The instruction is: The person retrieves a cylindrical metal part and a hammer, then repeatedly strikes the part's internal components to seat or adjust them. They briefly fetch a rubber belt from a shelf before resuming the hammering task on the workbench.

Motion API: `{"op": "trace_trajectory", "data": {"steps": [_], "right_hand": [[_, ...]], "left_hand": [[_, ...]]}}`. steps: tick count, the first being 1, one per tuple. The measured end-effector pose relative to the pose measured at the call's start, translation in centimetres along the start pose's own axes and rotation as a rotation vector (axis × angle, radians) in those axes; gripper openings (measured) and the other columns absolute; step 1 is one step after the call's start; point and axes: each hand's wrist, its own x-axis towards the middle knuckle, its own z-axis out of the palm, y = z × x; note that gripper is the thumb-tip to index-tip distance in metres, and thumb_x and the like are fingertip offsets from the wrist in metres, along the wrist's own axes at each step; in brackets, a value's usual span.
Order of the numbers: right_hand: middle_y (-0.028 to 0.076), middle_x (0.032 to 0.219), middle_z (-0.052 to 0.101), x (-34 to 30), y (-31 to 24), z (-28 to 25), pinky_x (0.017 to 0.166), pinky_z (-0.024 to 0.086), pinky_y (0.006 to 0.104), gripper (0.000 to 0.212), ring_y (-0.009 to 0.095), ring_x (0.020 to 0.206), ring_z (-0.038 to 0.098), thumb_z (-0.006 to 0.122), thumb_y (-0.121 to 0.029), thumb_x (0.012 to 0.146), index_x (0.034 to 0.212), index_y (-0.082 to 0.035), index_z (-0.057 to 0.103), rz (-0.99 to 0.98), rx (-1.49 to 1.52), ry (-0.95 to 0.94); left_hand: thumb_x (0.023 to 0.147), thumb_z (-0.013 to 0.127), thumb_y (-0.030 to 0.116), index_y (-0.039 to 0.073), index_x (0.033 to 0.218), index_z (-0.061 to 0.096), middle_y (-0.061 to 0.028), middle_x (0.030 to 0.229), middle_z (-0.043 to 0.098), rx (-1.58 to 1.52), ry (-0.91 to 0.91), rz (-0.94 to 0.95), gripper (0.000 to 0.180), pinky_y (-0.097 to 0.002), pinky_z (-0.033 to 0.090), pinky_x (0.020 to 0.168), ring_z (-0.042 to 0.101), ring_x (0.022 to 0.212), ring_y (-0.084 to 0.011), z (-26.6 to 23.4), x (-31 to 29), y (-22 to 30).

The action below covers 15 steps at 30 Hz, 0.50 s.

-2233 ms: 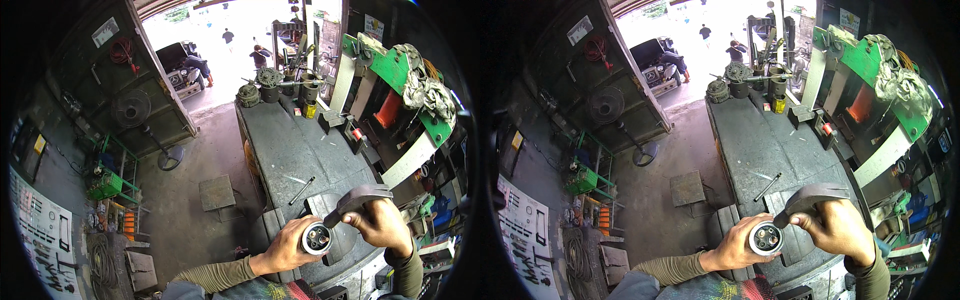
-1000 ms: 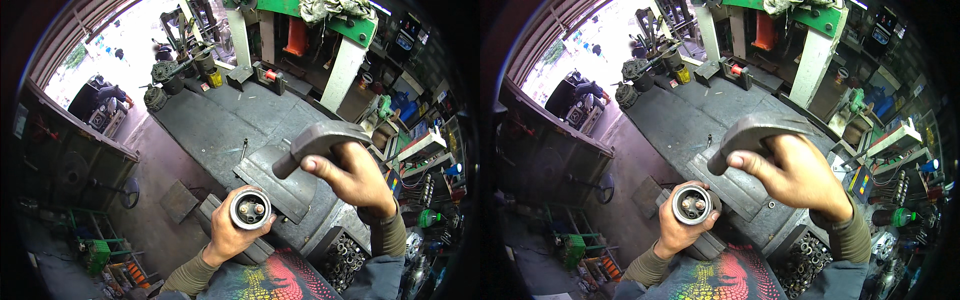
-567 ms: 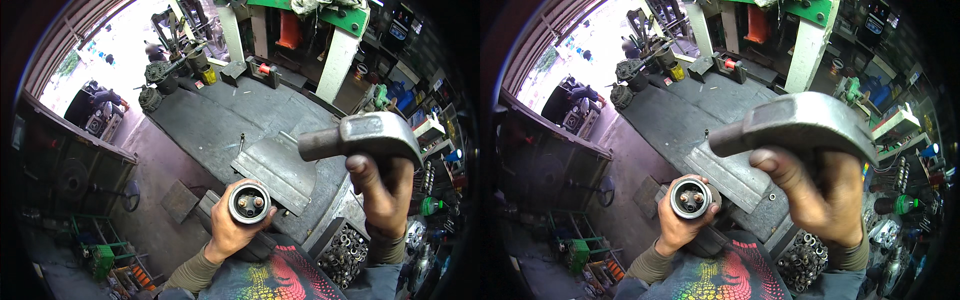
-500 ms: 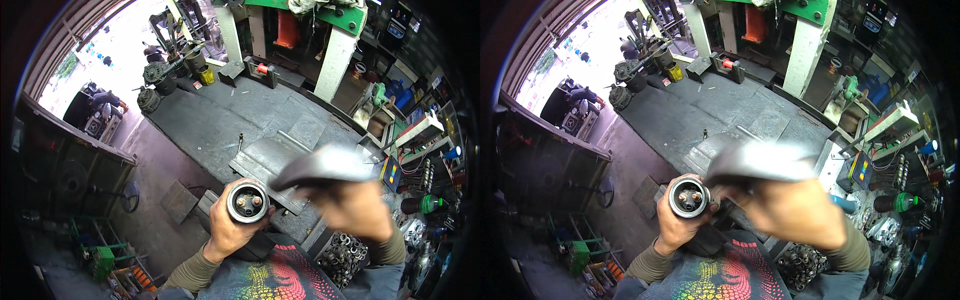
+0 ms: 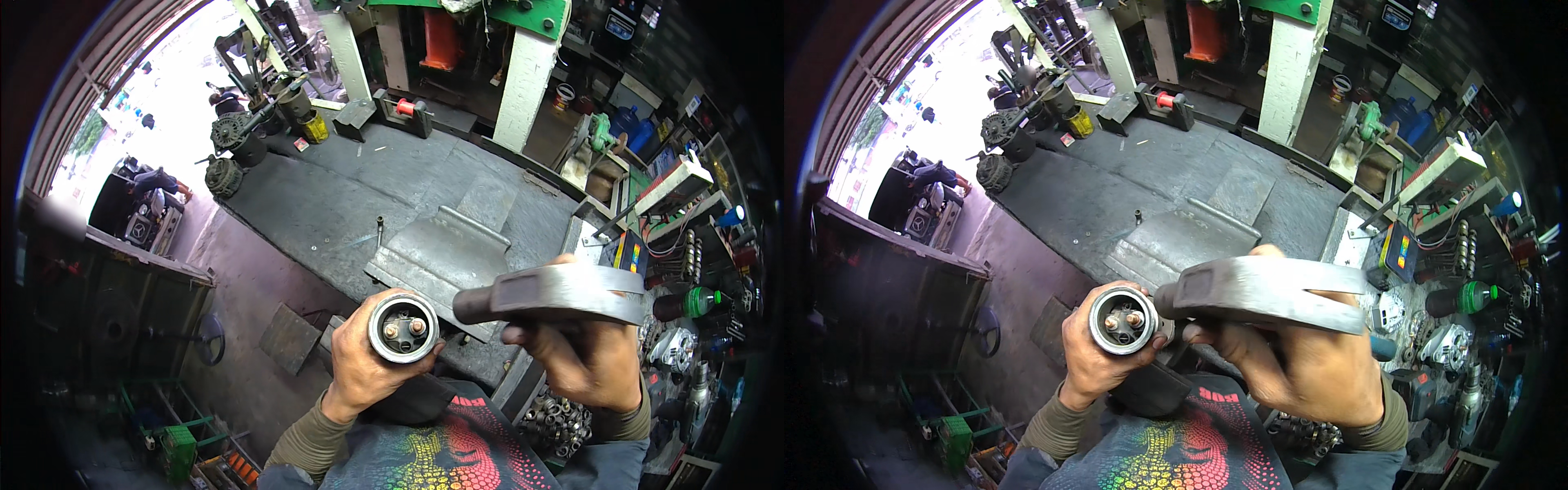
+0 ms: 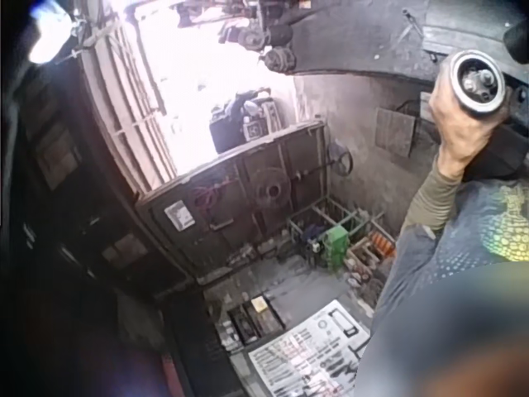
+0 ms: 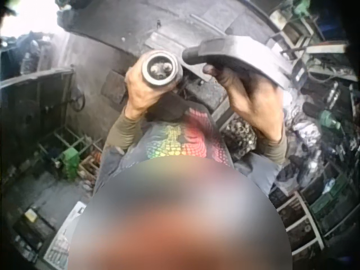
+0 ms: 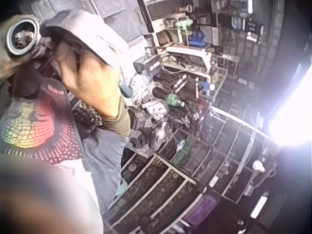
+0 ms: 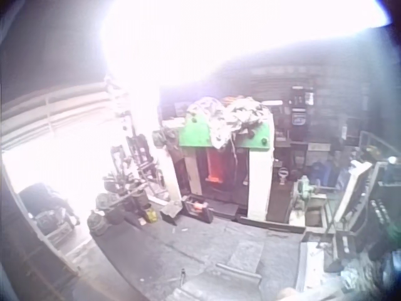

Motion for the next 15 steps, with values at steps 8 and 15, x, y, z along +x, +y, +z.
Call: {"op": "trace_trajectory", "data": {"steps": [8, 15], "right_hand": [[0.013, 0.093, 0.068, -0.4, -2.9, 1.4, 0.069, 0.054, 0.0361, 0.021, 0.028, 0.079, 0.07, 0.081, -0.01, 0.089, 0.107, -0.004, 0.073, 0.024, -0.44, -0.122], [0.017, 0.097, 0.069, -1.9, -3.3, 3.4, 0.072, 0.055, 0.0372, 0.03, 0.032, 0.078, 0.069, 0.084, -0.016, 0.09, 0.111, 0.0, 0.071, 0.156, -0.455, -0.088]], "left_hand": [[0.069, 0.099, 0.017, -0.004, 0.122, 0.066, -0.0128, 0.106, 0.075, -0.014, 0.002, 0.02, 0.066, -0.0353, 0.061, 0.088, 0.076, 0.098, -0.0224, 0.0, 0.0, -0.3], [0.069, 0.098, 0.018, -0.003, 0.122, 0.065, -0.0111, 0.104, 0.077, -0.068, 0.013, 0.024, 0.065, -0.034, 0.06, 0.088, 0.075, 0.096, -0.0184, 0.0, 0.0, -0.5]]}}
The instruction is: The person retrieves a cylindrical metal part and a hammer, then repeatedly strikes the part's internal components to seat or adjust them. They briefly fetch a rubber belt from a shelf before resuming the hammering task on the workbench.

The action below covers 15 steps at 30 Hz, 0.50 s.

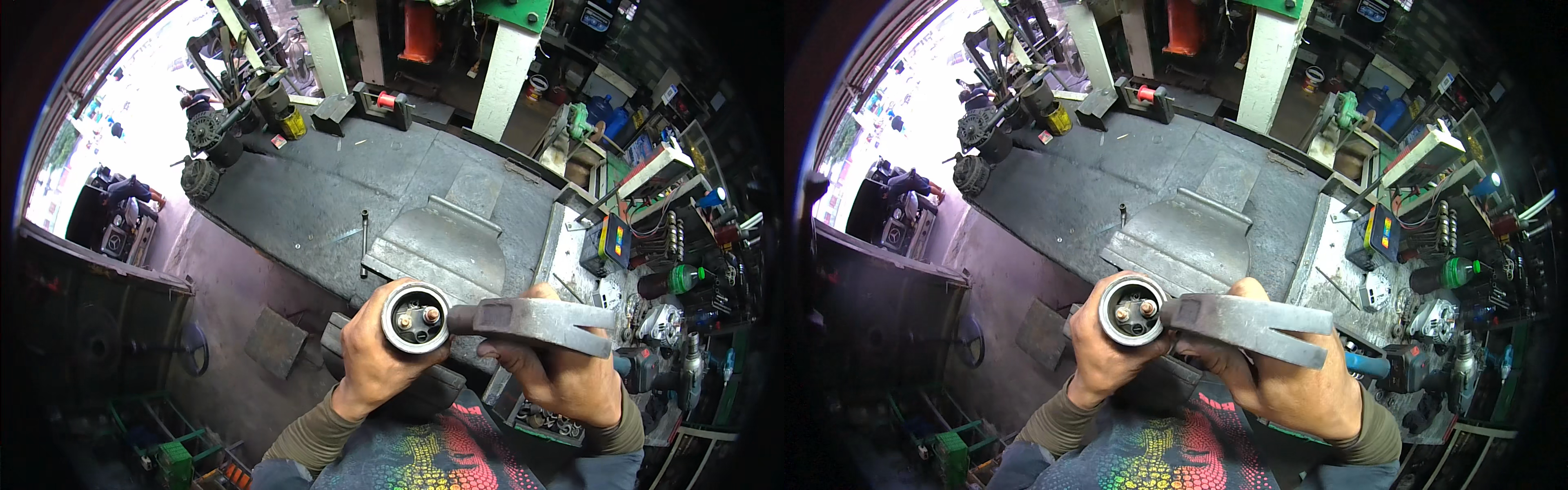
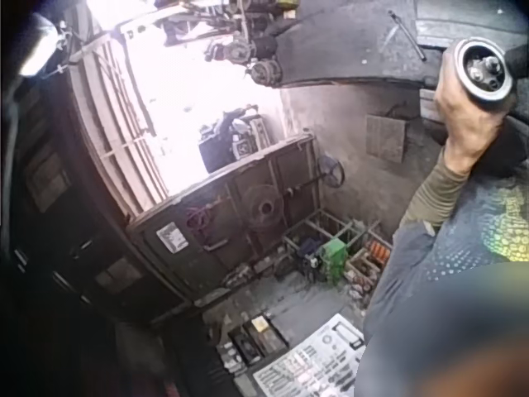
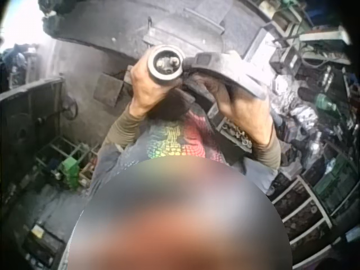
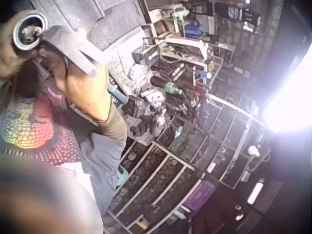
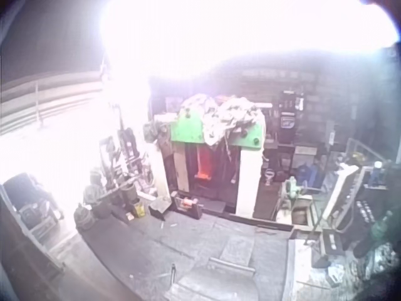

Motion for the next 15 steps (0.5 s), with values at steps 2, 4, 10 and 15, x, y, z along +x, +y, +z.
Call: {"op": "trace_trajectory", "data": {"steps": [2, 4, 10, 15], "right_hand": [[0.015, 0.097, 0.069, -0.6, 0.2, 0.4, 0.072, 0.055, 0.0353, 0.028, 0.028, 0.078, 0.069, 0.084, -0.015, 0.09, 0.111, 0.0, 0.072, -0.004, 0.01, 0.024], [0.013, 0.096, 0.069, -1.1, 0.3, 0.7, 0.072, 0.055, 0.0338, 0.028, 0.025, 0.078, 0.068, 0.084, -0.013, 0.09, 0.111, 0.001, 0.072, 0.042, 0.093, 0.089], [0.014, 0.096, 0.07, -2.2, -1.7, 1.5, 0.065, 0.055, 0.0367, 0.031, 0.029, 0.074, 0.071, 0.086, -0.02, 0.089, 0.112, -0.003, 0.075, 0.055, 0.173, 0.27], [0.013, 0.094, 0.068, -2.3, -3.4, 2.3, 0.065, 0.055, 0.0357, 0.029, 0.029, 0.076, 0.069, 0.085, -0.019, 0.089, 0.109, -0.003, 0.073, -0.033, 0.221, 0.516]], "left_hand": [[0.069, 0.099, 0.018, -0.004, 0.124, 0.065, -0.0132, 0.109, 0.074, 0.013, -0.028, 0.022, 0.068, -0.0359, 0.059, 0.09, 0.075, 0.1, -0.0233, -0.3, 0.1, 0.0], [0.069, 0.099, 0.021, -0.004, 0.127, 0.064, -0.0143, 0.111, 0.073, -0.02, -0.091, 0.051, 0.072, -0.0384, 0.059, 0.093, 0.074, 0.105, -0.0275, -0.7, 0.4, -0.1], [0.071, 0.098, 0.028, -0.002, 0.13, 0.064, -0.0166, 0.119, 0.073, 0.023, -0.171, 0.177, 0.074, -0.0411, 0.058, 0.096, 0.073, 0.109, -0.0314, -1.7, 1.2, -1.1], [0.071, 0.098, 0.027, -0.002, 0.131, 0.064, -0.0156, 0.119, 0.074, -0.037, -0.168, 0.134, 0.075, -0.04, 0.058, 0.096, 0.073, 0.109, -0.0296, -1.7, 1.0, -1.8]]}}
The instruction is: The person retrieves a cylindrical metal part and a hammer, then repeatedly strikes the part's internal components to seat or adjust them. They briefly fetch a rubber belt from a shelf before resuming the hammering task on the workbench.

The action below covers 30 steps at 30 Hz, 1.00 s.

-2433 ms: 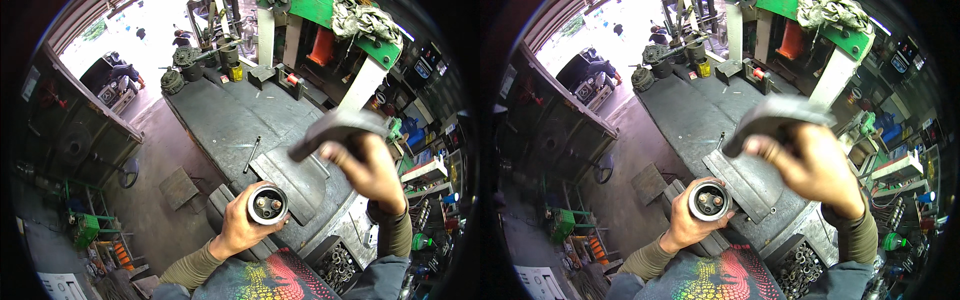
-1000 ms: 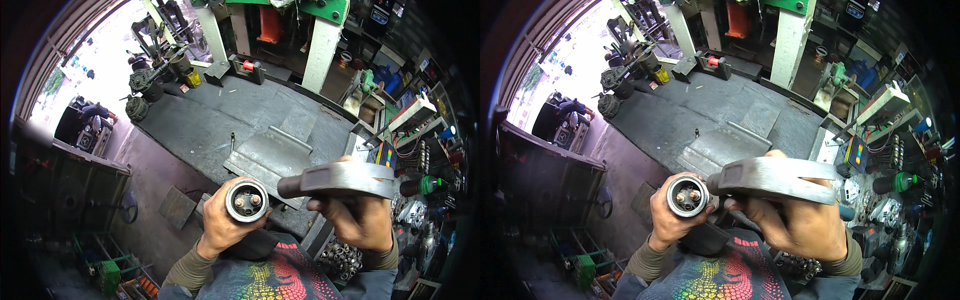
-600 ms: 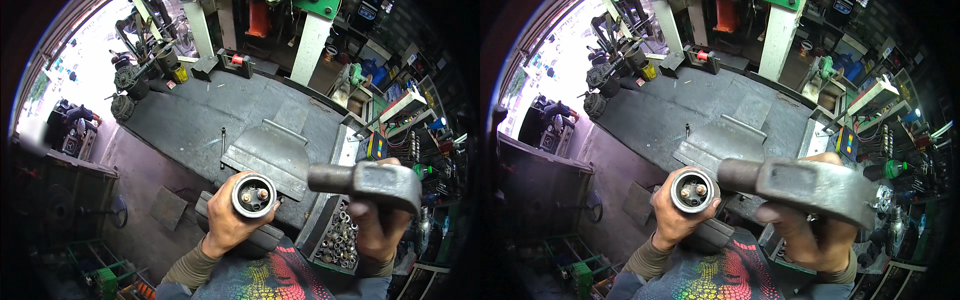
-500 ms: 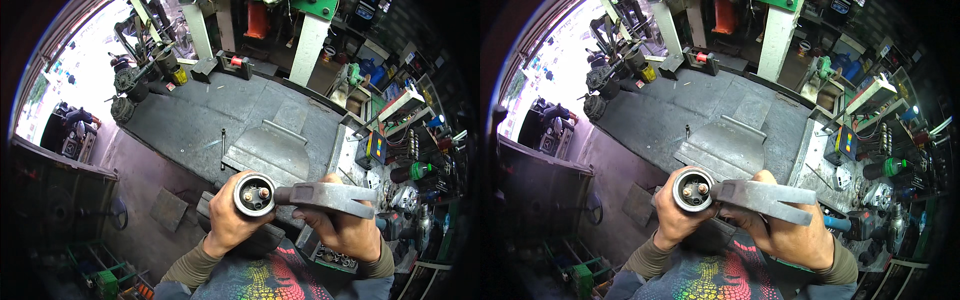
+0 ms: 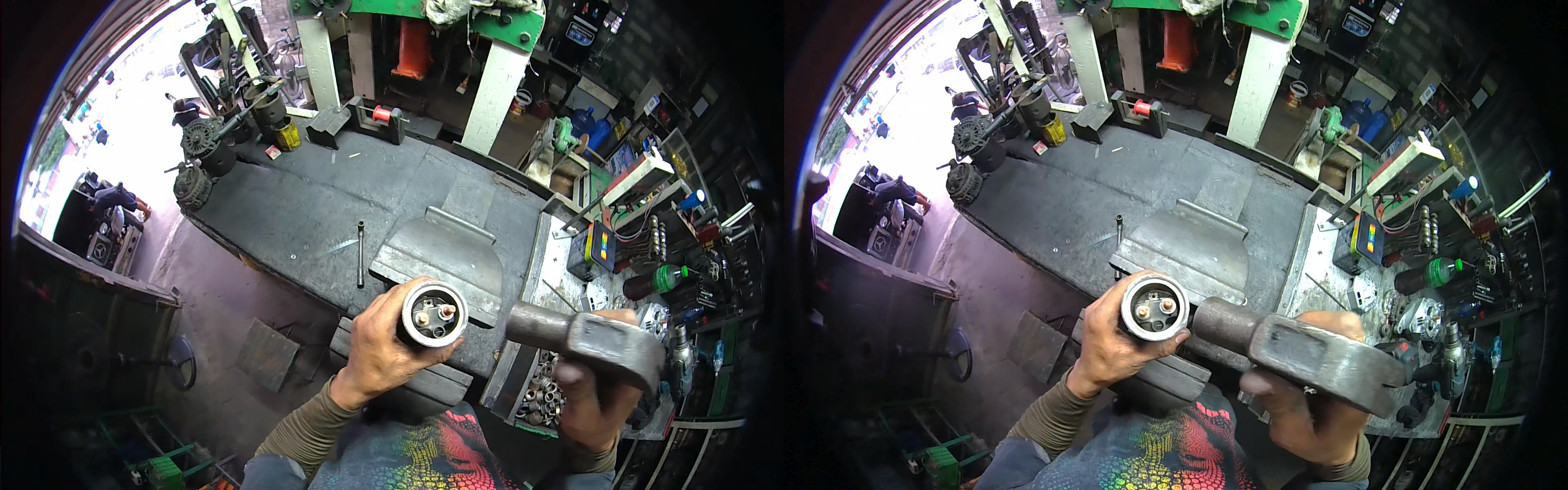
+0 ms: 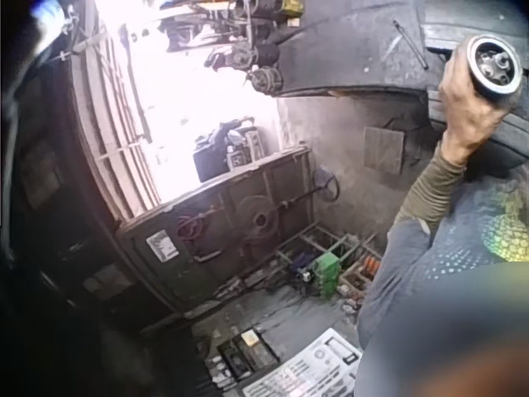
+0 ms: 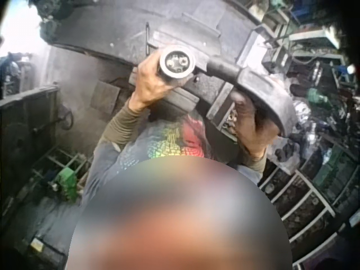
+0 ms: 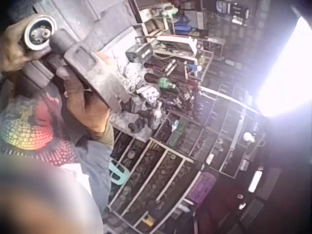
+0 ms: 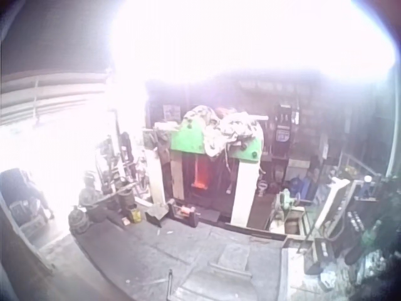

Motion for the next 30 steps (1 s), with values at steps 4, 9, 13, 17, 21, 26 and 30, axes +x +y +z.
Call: {"op": "trace_trajectory", "data": {"steps": [4, 9, 13, 17, 21, 26, 30], "right_hand": [[0.013, 0.093, 0.068, 0.2, -0.3, 0.3, 0.06, 0.054, 0.037, 0.023, 0.029, 0.068, 0.069, 0.086, -0.017, 0.088, 0.104, -0.005, 0.074, -0.025, -0.338, -0.289], [0.011, 0.096, 0.068, -1.0, -1.5, 0.5, 0.059, 0.055, 0.0369, 0.025, 0.025, 0.067, 0.069, 0.086, -0.019, 0.089, 0.105, -0.005, 0.074, -0.01, -0.121, 0.098], [0.009, 0.098, 0.068, -2.5, -1.1, 1.4, 0.054, 0.053, 0.0368, 0.02, 0.029, 0.062, 0.067, 0.084, -0.018, 0.09, 0.103, -0.007, 0.074, 0.026, -0.41, -0.292], [0.011, 0.1, 0.069, -4.3, -1.1, 2.2, 0.057, 0.055, 0.0364, 0.022, 0.028, 0.067, 0.069, 0.084, -0.02, 0.09, 0.104, -0.006, 0.075, 0.027, -0.321, -0.124], [0.014, 0.101, 0.069, -5.3, -3.7, 2.1, 0.063, 0.056, 0.0372, 0.026, 0.027, 0.074, 0.071, 0.086, -0.021, 0.089, 0.106, -0.004, 0.076, 0.044, -0.245, 0.047], [0.013, 0.102, 0.069, -4.4, -6.1, 3.1, 0.062, 0.056, 0.0362, 0.028, 0.027, 0.074, 0.072, 0.088, -0.016, 0.085, 0.106, -0.004, 0.075, -0.165, -0.313, 0.23], [0.012, 0.098, 0.069, -3.4, -5.3, 4.6, 0.054, 0.055, 0.0368, 0.028, 0.03, 0.068, 0.071, 0.086, -0.017, 0.085, 0.107, -0.006, 0.072, -0.112, -0.728, -0.144]], "left_hand": [[0.07, 0.099, 0.024, -0.005, 0.129, 0.064, -0.0148, 0.115, 0.075, 0.028, 0.025, 0.05, 0.075, -0.0363, 0.058, 0.095, 0.074, 0.107, -0.0238, 0.2, -0.2, -0.2], [0.07, 0.098, 0.021, -0.005, 0.128, 0.064, -0.0163, 0.114, 0.075, -0.006, 0.047, 0.055, 0.072, -0.0377, 0.058, 0.095, 0.074, 0.107, -0.0258, 0.4, -0.2, -0.2], [0.075, 0.096, 0.03, -0.002, 0.131, 0.063, -0.0182, 0.122, 0.072, -0.027, 0.0, 0.044, 0.074, -0.0435, 0.056, 0.097, 0.07, 0.113, -0.0356, 0.0, -0.1, 0.0], [0.077, 0.095, 0.031, -0.002, 0.136, 0.061, -0.0195, 0.126, 0.07, -0.044, -0.063, 0.114, 0.076, -0.0428, 0.054, 0.102, 0.069, 0.12, -0.0336, -1.1, 0.1, -0.1], [0.078, 0.095, 0.033, -0.002, 0.139, 0.062, -0.0194, 0.125, 0.073, -0.07, -0.125, 0.133, 0.078, -0.0398, 0.057, 0.1, 0.073, 0.115, -0.0314, -2.1, 0.6, -0.5], [0.076, 0.095, 0.032, -0.001, 0.138, 0.064, -0.0182, 0.119, 0.076, -0.08, -0.117, 0.146, 0.076, -0.0384, 0.059, 0.095, 0.076, 0.11, -0.029, -2.1, 0.7, -1.1], [0.077, 0.094, 0.03, -0.003, 0.138, 0.063, -0.0205, 0.12, 0.075, -0.09, -0.073, 0.161, 0.075, -0.0387, 0.059, 0.095, 0.076, 0.11, -0.032, -2.0, 0.6, -1.3]]}}
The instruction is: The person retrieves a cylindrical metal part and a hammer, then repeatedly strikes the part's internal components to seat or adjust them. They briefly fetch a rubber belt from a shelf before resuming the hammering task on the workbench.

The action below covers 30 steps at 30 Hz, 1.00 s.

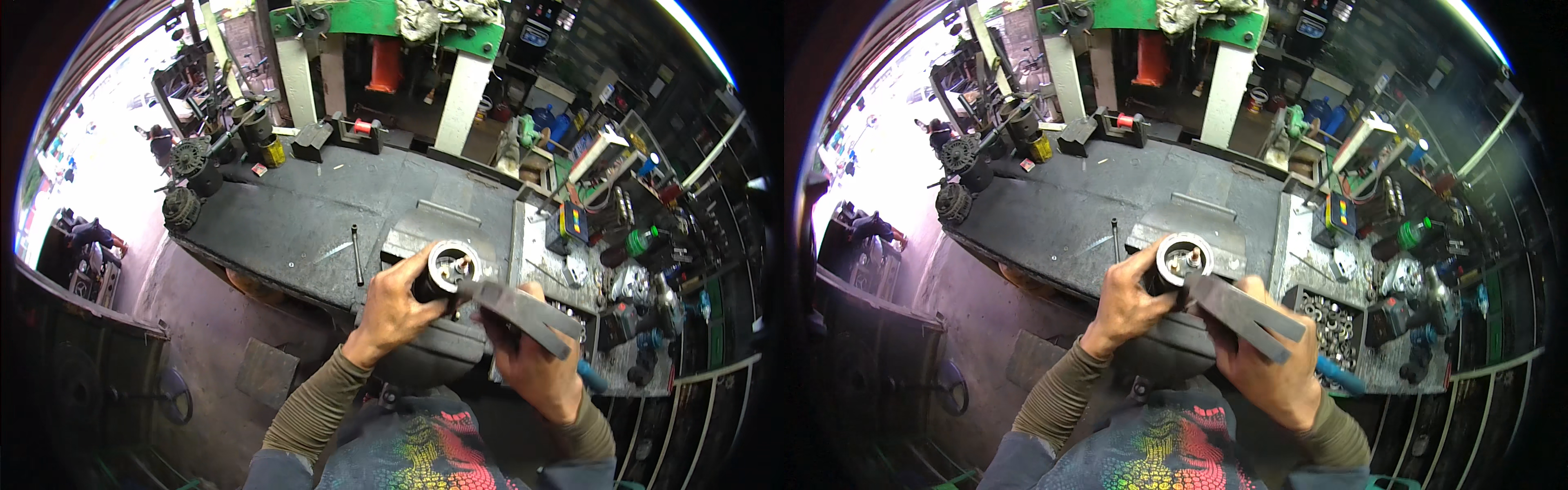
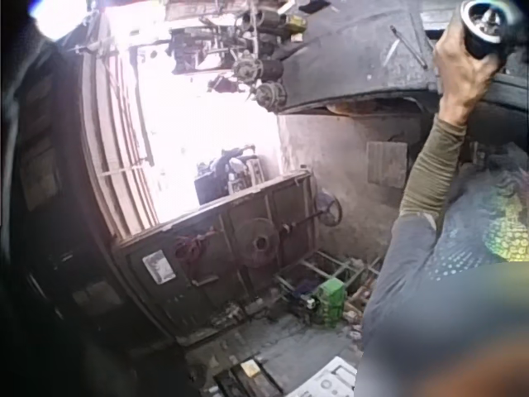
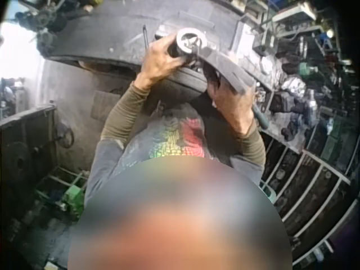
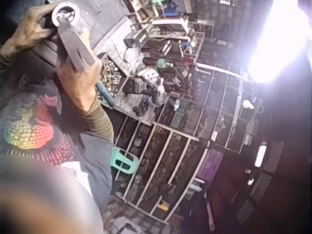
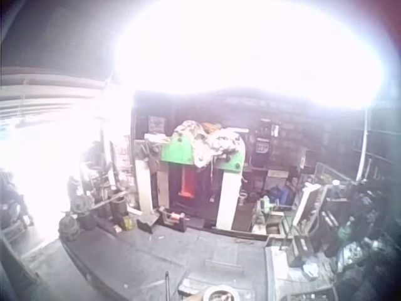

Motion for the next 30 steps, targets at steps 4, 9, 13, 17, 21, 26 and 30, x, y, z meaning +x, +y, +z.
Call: {"op": "trace_trajectory", "data": {"steps": [4, 9, 13, 17, 21, 26, 30], "right_hand": [[0.009, 0.089, 0.069, 0.2, -0.1, 0.0, 0.056, 0.055, 0.0361, 0.029, 0.028, 0.063, 0.068, 0.083, -0.011, 0.089, 0.116, -0.004, 0.072, -0.017, 0.279, 0.195], [0.008, 0.09, 0.066, 0.0, -1.6, 0.3, 0.056, 0.055, 0.0341, 0.029, 0.024, 0.065, 0.069, 0.083, -0.009, 0.089, 0.116, -0.009, 0.074, 0.038, 0.207, 0.121], [0.008, 0.092, 0.067, -0.6, -1.4, 0.8, 0.055, 0.055, 0.0342, 0.025, 0.025, 0.066, 0.073, 0.082, -0.011, 0.09, 0.114, -0.01, 0.075, 0.076, 0.04, -0.021], [0.008, 0.094, 0.067, -1.1, -1.5, 0.4, 0.054, 0.055, 0.0345, 0.027, 0.025, 0.066, 0.071, 0.083, -0.017, 0.089, 0.115, -0.012, 0.077, 0.164, 0.278, 0.109], [0.005, 0.096, 0.068, 0.0, -2.5, -1.3, 0.053, 0.054, 0.0345, 0.022, 0.022, 0.065, 0.07, 0.085, -0.02, 0.088, 0.109, -0.015, 0.079, 0.116, 0.127, 0.07], [0.009, 0.088, 0.067, 1.2, -5.0, -0.6, 0.057, 0.053, 0.0335, 0.028, 0.024, 0.065, 0.069, 0.086, -0.021, 0.087, 0.103, -0.002, 0.073, 0.149, 0.08, 0.219], [0.009, 0.085, 0.068, 2.0, -6.2, 1.1, 0.051, 0.053, 0.0364, 0.017, 0.028, 0.061, 0.068, 0.085, -0.014, 0.086, 0.095, -0.005, 0.073, 0.299, 0.001, 0.056]], "left_hand": [[0.078, 0.09, 0.013, -0.004, 0.135, 0.064, -0.0171, 0.119, 0.077, -0.032, -0.04, -0.012, 0.066, -0.0344, 0.057, 0.097, 0.073, 0.111, -0.0198, -0.1, 0.0, 0.0], [0.079, 0.092, 0.017, -0.006, 0.138, 0.062, -0.0173, 0.122, 0.076, -0.047, -0.043, 0.004, 0.07, -0.0344, 0.056, 0.099, 0.072, 0.112, -0.02, -0.2, -0.2, 0.1], [0.078, 0.095, 0.022, -0.006, 0.144, 0.058, -0.0175, 0.126, 0.074, -0.106, -0.094, -0.034, 0.08, -0.0351, 0.054, 0.103, 0.07, 0.117, -0.0195, -0.7, 0.0, -0.1], [0.076, 0.096, 0.025, -0.005, 0.147, 0.057, -0.0195, 0.132, 0.072, -0.171, -0.208, -0.032, 0.086, -0.0364, 0.051, 0.108, 0.068, 0.123, -0.0226, -1.8, 0.8, -0.5], [0.074, 0.097, 0.024, -0.003, 0.144, 0.06, -0.0208, 0.13, 0.073, -0.197, -0.28, -0.026, 0.083, -0.0369, 0.054, 0.106, 0.071, 0.121, -0.0259, -2.4, 1.9, -1.4], [0.074, 0.095, 0.022, -0.003, 0.141, 0.063, -0.0211, 0.129, 0.073, -0.208, -0.3, -0.019, 0.079, -0.0366, 0.055, 0.104, 0.072, 0.12, -0.0272, -2.2, 2.4, -2.3], [0.074, 0.091, 0.019, -0.004, 0.143, 0.061, -0.0217, 0.126, 0.074, -0.264, -0.34, -0.04, 0.079, -0.0372, 0.056, 0.101, 0.073, 0.117, -0.0288, -2.2, 2.6, -2.7]]}}
